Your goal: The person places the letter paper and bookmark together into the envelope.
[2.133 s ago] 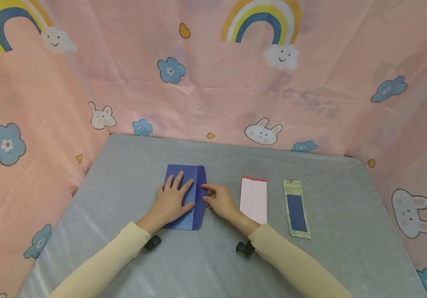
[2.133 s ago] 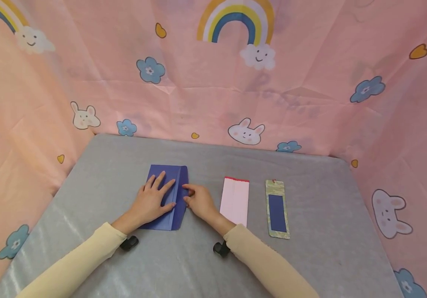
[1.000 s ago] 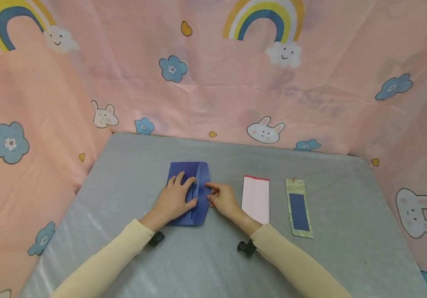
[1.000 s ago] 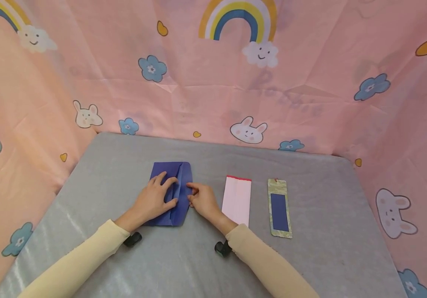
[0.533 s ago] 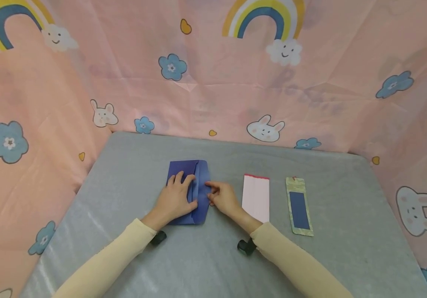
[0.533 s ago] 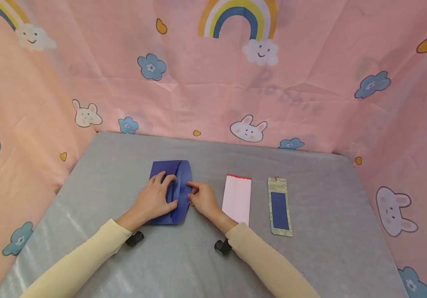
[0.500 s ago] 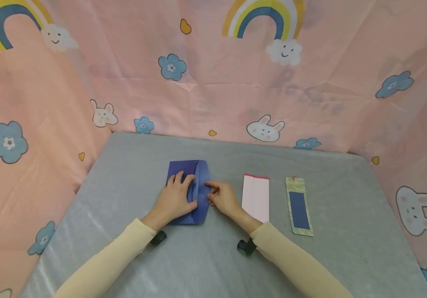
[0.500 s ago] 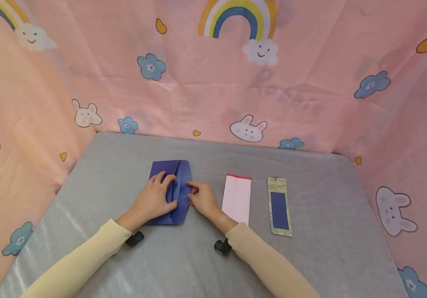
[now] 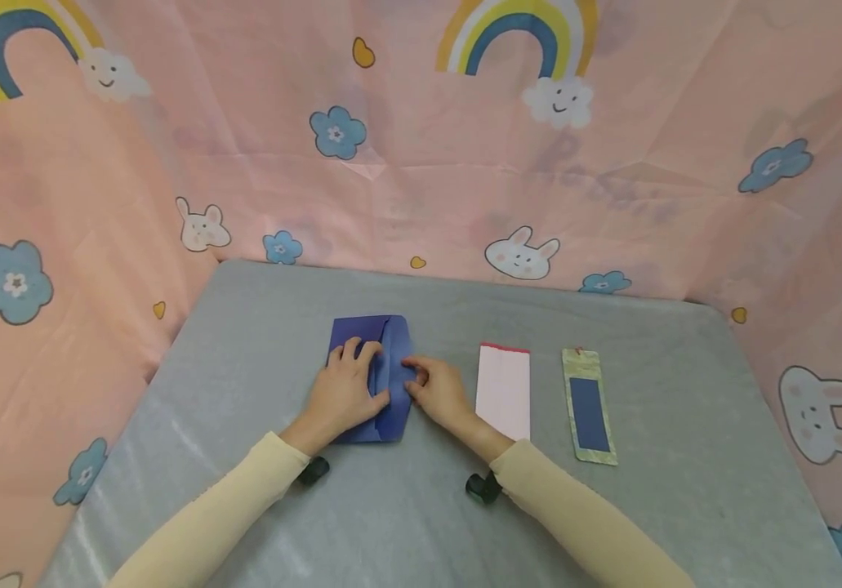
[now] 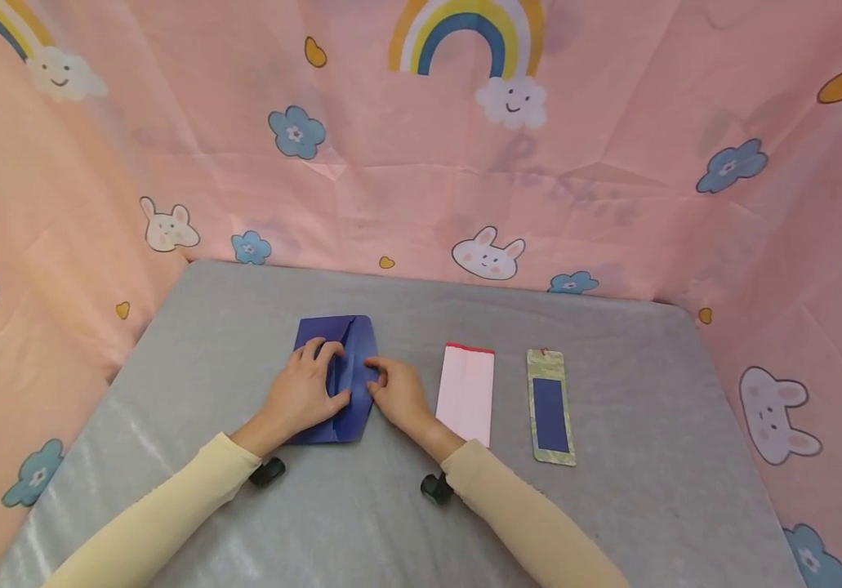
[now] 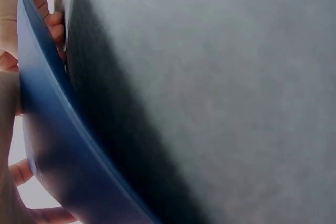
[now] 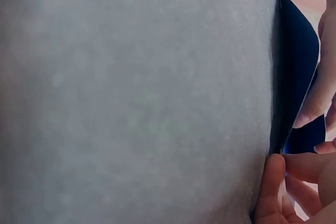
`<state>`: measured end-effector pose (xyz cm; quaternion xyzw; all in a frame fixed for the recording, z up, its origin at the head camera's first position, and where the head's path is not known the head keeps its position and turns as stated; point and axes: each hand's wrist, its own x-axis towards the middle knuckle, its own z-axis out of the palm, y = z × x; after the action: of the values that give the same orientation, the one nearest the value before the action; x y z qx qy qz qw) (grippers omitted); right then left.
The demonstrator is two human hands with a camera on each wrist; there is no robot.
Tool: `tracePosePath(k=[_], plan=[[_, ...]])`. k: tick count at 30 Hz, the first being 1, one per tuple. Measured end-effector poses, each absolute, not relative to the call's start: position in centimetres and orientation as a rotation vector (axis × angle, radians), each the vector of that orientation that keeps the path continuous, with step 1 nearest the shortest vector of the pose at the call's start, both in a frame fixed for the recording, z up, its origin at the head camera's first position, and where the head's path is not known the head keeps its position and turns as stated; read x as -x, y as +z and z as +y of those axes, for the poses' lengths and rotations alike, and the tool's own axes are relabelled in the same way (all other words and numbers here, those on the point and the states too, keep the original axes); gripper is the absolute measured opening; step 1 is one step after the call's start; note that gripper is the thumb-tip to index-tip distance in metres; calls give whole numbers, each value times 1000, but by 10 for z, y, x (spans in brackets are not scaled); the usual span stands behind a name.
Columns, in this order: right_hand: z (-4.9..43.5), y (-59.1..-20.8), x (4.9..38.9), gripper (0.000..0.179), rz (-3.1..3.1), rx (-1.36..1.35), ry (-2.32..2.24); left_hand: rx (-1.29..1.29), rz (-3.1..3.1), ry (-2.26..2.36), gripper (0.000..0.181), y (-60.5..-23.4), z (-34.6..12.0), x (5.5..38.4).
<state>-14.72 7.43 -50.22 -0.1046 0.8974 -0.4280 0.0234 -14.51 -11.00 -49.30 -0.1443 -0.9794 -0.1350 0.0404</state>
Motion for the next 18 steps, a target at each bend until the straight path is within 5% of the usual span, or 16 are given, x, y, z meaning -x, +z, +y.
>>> tracePosePath(k=[18], plan=[[103,-474,148,50,2758,212,-1227,413,-2994,-403,64,-497,-108,144]])
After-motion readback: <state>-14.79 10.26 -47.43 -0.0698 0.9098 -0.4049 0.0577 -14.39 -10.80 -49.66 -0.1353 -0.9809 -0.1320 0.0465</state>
